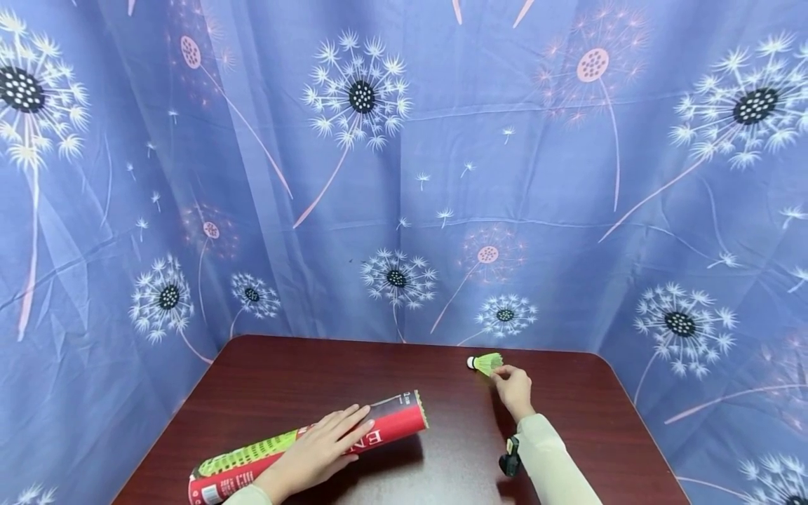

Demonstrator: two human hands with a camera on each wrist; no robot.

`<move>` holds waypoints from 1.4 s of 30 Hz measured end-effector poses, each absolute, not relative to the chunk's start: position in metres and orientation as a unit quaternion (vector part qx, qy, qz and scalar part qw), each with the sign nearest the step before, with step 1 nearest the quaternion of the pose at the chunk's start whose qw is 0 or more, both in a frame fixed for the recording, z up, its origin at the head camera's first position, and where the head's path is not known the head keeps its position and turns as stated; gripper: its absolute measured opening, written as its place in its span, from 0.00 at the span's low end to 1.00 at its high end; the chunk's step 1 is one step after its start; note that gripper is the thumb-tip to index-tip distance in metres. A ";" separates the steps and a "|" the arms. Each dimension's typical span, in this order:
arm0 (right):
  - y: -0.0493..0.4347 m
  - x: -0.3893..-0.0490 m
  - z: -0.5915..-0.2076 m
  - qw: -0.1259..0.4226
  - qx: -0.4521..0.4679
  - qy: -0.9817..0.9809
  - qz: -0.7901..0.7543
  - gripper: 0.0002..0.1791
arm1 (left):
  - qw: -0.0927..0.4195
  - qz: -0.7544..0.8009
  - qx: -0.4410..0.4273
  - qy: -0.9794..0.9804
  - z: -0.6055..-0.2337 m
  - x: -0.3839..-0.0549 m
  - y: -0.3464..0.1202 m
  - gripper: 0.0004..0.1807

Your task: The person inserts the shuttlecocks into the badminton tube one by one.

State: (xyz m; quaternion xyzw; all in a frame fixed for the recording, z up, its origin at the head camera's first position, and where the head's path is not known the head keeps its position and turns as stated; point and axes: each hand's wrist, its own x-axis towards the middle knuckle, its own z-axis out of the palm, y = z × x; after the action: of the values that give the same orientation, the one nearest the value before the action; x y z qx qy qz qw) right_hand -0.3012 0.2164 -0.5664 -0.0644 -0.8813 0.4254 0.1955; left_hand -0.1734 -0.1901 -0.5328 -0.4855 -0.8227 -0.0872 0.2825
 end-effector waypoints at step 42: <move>0.230 -0.253 -0.542 0.226 0.033 -0.855 0.465 0.02 | 0.270 -0.078 -0.484 -0.829 -0.532 -0.172 -0.188 0.36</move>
State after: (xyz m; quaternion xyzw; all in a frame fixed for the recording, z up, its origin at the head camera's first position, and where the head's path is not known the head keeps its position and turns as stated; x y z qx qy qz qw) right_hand -0.2529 0.2296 -0.5422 0.0329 -0.8553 0.4650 0.2261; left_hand -0.1715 -0.1876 -0.5317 -0.4844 -0.8287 -0.0776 0.2695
